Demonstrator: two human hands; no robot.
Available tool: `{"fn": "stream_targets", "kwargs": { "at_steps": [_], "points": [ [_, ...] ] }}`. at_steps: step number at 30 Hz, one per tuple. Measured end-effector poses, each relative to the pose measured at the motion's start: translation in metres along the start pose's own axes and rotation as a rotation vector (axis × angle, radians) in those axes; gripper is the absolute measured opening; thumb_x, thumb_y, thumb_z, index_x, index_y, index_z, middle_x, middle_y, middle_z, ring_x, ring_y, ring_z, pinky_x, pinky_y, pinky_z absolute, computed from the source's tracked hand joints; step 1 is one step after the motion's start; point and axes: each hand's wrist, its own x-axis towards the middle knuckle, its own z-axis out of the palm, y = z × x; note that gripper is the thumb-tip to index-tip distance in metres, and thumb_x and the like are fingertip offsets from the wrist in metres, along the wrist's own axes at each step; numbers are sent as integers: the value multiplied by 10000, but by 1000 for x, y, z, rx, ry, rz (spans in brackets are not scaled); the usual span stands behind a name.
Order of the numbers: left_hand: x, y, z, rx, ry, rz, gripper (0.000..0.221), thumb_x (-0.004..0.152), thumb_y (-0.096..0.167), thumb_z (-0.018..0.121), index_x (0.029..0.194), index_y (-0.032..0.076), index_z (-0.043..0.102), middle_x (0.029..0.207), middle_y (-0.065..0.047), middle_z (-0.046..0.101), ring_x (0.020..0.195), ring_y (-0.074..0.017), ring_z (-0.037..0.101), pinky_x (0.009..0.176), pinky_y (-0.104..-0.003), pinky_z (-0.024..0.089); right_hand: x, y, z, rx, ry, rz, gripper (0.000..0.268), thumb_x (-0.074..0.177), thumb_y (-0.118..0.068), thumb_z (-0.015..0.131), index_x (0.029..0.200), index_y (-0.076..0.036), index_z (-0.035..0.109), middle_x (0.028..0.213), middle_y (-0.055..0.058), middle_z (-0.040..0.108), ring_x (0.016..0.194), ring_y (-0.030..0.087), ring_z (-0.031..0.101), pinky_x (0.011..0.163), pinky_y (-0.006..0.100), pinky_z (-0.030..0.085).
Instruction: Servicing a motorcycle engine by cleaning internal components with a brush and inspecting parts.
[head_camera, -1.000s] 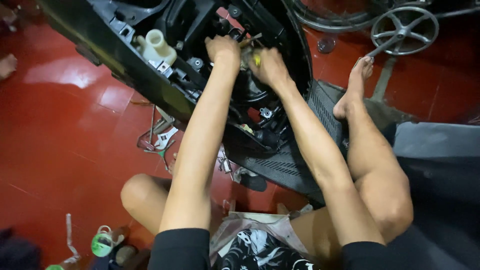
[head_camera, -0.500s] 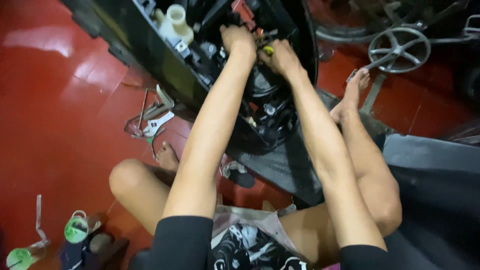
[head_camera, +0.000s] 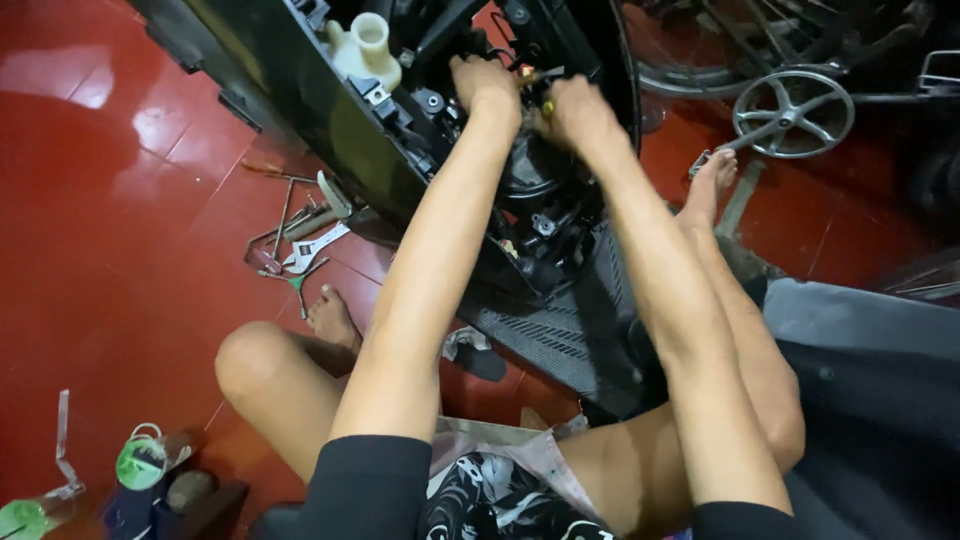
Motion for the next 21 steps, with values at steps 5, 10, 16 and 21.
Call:
{"fn": "stream_targets", "kwargs": {
  "at_steps": [5,10,16,21],
  "points": [
    [0,4,-2,19,17,-6,509,1012,337,555,1505,218,508,1505,-48,535,1378,-331,486,1107,-514,341,14,-2,-12,91,-193,49,449,917,-344,749,1069,69,658,996,359,681,986,558,663,816,551,544],
    [11,3,2,-29,24,-11,473,1056,343,451,1506,210,509,1525,-54,523,1402,-332,460,1083,-501,348,-16,3,-7,212,30,-205,198,989,-217,656,902,-43,694,793,195,705,752,436,647,597,509,445],
    [7,1,4,-26,68,-29,469,988,283,596,1453,237,565,1472,-56,572,1370,-326,492,1052,-495,380,-30,-4,-8,336,204,-206,214,991,-221,648,917,-34,719,815,220,725,768,445,669,594,467,414],
    [0,-1,-2,-14,25,-6,548,971,301,639,1497,206,515,1517,-67,520,1376,-330,469,1056,-501,397,-42,-14,-24,457,182,-218,243,1037,-180,591,832,-61,648,690,78,638,598,208,464,589,386,365]
  ]
}}
